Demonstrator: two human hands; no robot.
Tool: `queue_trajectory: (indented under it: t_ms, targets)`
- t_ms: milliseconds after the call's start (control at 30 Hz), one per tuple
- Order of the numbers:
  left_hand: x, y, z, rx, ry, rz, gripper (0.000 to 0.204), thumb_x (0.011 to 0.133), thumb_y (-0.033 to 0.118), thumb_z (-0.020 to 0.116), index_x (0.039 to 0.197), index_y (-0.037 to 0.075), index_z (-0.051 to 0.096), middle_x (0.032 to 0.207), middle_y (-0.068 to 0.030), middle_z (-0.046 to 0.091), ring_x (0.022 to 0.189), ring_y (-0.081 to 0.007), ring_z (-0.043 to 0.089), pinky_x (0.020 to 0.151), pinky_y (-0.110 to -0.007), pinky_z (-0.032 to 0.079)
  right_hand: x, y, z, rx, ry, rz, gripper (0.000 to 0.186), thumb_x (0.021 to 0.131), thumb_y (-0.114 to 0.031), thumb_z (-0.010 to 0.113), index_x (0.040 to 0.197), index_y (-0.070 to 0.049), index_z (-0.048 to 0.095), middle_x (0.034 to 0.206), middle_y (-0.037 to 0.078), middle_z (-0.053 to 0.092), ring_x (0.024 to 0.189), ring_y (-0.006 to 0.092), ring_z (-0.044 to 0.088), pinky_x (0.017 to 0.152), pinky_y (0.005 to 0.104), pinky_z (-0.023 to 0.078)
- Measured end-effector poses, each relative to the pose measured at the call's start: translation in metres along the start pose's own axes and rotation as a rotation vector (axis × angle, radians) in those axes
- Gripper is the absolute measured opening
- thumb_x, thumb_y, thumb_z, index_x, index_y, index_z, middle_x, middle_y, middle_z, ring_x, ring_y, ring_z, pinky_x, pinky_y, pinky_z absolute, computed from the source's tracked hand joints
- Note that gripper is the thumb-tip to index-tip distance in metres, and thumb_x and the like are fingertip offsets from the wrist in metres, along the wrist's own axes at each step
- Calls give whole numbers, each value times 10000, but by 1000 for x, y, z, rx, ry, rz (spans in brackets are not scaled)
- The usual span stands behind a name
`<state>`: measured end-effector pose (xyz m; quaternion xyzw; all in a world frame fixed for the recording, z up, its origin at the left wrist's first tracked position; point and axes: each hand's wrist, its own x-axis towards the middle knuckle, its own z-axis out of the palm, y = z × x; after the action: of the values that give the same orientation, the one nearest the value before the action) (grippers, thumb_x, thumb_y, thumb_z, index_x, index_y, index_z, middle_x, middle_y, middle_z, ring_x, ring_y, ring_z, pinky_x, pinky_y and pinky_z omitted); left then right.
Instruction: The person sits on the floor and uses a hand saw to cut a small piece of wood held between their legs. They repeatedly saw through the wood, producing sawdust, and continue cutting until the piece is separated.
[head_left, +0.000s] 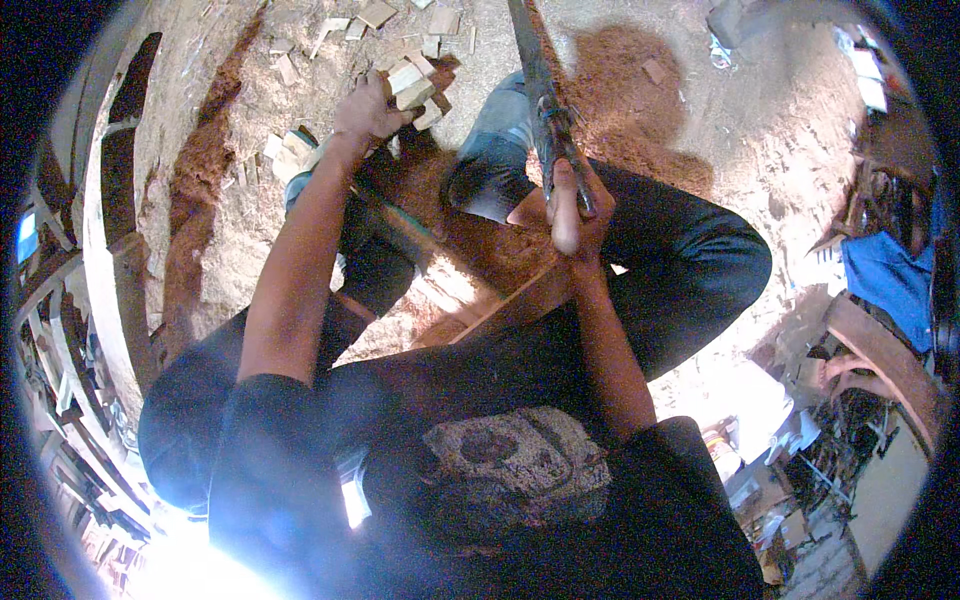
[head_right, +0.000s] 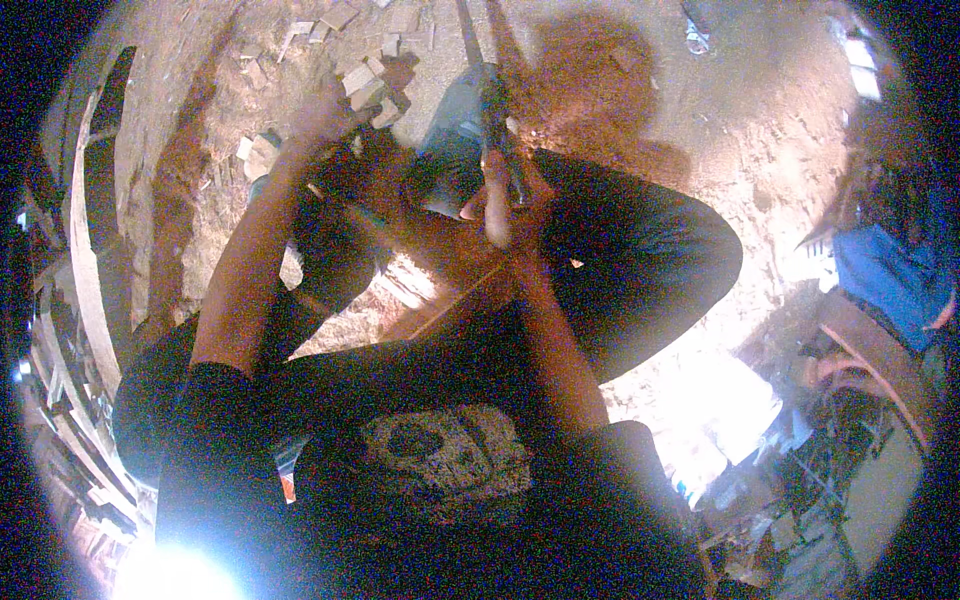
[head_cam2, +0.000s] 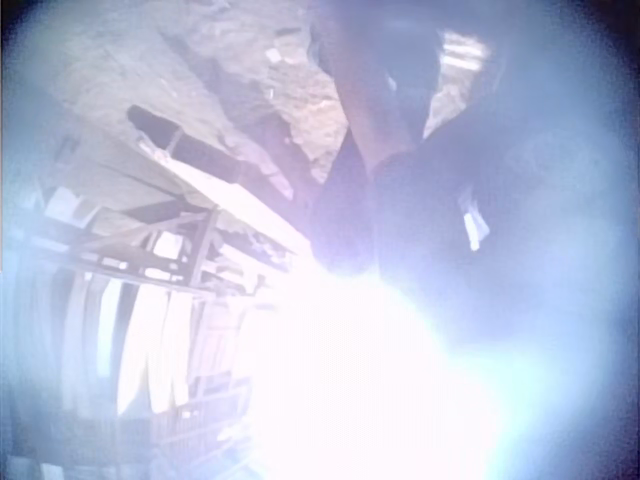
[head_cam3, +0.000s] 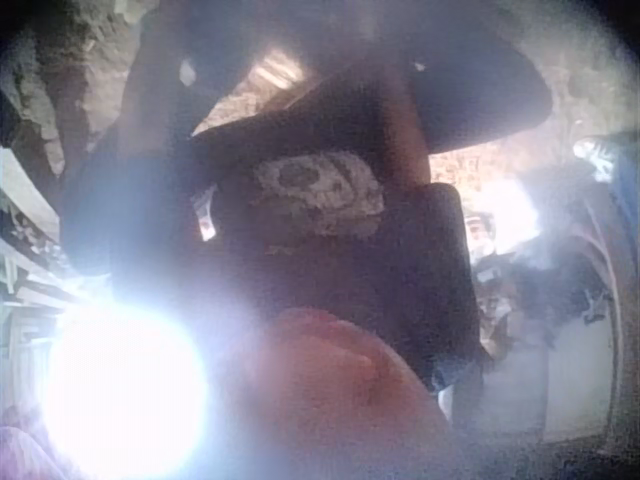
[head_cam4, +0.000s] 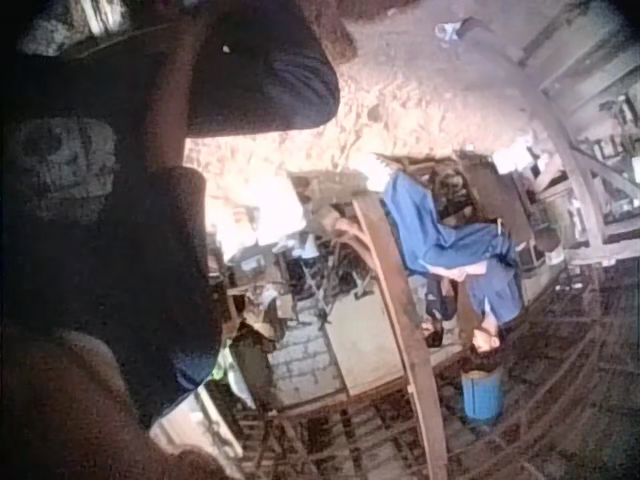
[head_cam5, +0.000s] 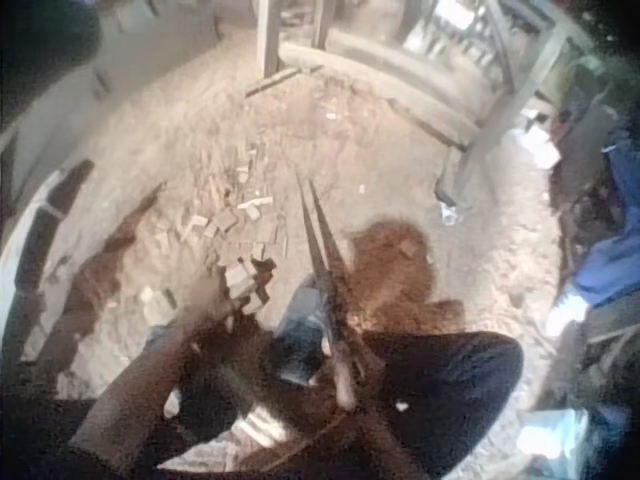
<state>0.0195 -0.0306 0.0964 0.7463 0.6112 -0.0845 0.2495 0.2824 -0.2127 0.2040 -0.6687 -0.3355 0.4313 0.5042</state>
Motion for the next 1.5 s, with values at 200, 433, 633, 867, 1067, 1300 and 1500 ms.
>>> queue_trajectory:
  t_ms: [200,433,633,867,1067,1300,1500]
  targets:
    - [52,-4,5,-355,11,83,1388,532,819,831,1495,-59,353,1488,-277,493,1356,-418,522,1137,-487,435,4,-4,2,-4,-5,13,322,1035,-308,599,1073,-9,714,662,-17,596,532,63,483,485,270,351]
    - [85,-21,8,-271,-231,137,1241,487,658,921,1351,-133,508,1230,-258,692,1163,-374,668,1017,-428,541,10,3,12,-47,38,-5,287,1033,-274,614,1035,-11,728,696,11,650,590,81,552,534,281,414]
    - [64,-12,6,23,-166,58,1102,602,754,786,1385,12,559,1326,-271,624,1198,-431,639,1011,-489,537,12,3,16,-53,57,56,228,1023,-226,649,1039,-15,734,672,-16,621,559,79,523,519,278,397]
    - [44,-20,21,-241,130,55,1169,593,780,818,1402,-4,508,1377,-263,602,1269,-447,582,1070,-498,488,9,-7,25,8,70,181,225,1022,-231,652,886,-54,681,618,-49,550,514,62,460,482,272,341]
    - [-5,-16,16,-120,432,217,691,843,594,740,1398,207,597,1242,-197,636,1225,-416,570,1015,-557,482,11,-1,23,-42,22,230,246,1015,-316,658,999,-70,648,654,-13,571,487,88,494,437,283,385]
    - [-9,-16,-8,-106,274,276,429,985,445,596,1284,157,701,1117,-202,696,1070,-403,665,966,-487,535,9,8,16,-84,-99,259,449,1006,-450,658,1265,-83,655,771,24,648,511,119,566,433,293,495]
    - [-3,-16,-7,-42,222,259,413,1019,391,498,1213,83,692,1123,-244,690,1096,-433,652,977,-518,526,3,13,24,-10,-91,105,313,1055,-297,600,881,-36,594,580,-15,487,437,103,509,408,300,502]
